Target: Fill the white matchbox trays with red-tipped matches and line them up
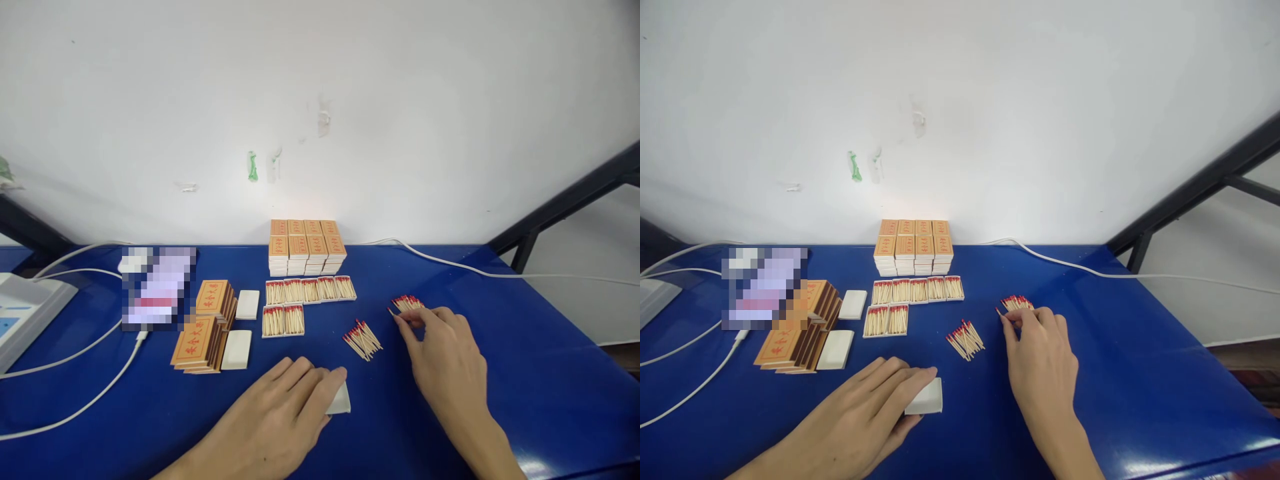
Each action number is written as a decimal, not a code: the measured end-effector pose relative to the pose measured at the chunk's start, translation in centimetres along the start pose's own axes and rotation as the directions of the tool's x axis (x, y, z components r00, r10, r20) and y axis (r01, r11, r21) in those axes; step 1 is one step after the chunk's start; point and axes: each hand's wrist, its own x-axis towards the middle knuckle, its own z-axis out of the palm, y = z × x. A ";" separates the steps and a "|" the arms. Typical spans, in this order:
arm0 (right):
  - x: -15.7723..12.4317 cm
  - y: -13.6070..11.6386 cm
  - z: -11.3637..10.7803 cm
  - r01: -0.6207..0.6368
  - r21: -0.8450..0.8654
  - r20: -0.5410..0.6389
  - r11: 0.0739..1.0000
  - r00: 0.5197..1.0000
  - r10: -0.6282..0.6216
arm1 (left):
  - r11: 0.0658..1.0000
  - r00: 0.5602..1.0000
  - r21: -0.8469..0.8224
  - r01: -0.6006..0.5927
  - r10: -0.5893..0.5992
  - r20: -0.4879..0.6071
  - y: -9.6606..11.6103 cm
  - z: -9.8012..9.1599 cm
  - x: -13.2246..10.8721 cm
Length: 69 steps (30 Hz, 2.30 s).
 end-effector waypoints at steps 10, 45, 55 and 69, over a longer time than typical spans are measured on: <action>-1.4 -1.9 -0.6 0.053 0.181 0.152 0.982 0.985 -0.081 | 1.000 1.000 0.000 -0.005 0.005 0.001 0.2 -0.3 0.1; 0.4 1.1 -0.6 0.065 0.025 0.002 0.998 0.998 -0.065 | 1.000 1.000 0.000 -0.007 0.007 0.007 0.1 -0.2 -0.1; -1.9 -2.4 -1.7 0.101 0.221 0.148 0.970 0.980 -0.136 | 1.000 1.000 0.005 -0.009 0.009 0.009 0.2 -0.3 -0.1; -1.8 -2.6 -1.4 0.034 0.284 0.223 0.958 0.970 -0.101 | 1.000 0.996 -0.013 -0.003 0.004 0.090 0.1 0.3 -0.8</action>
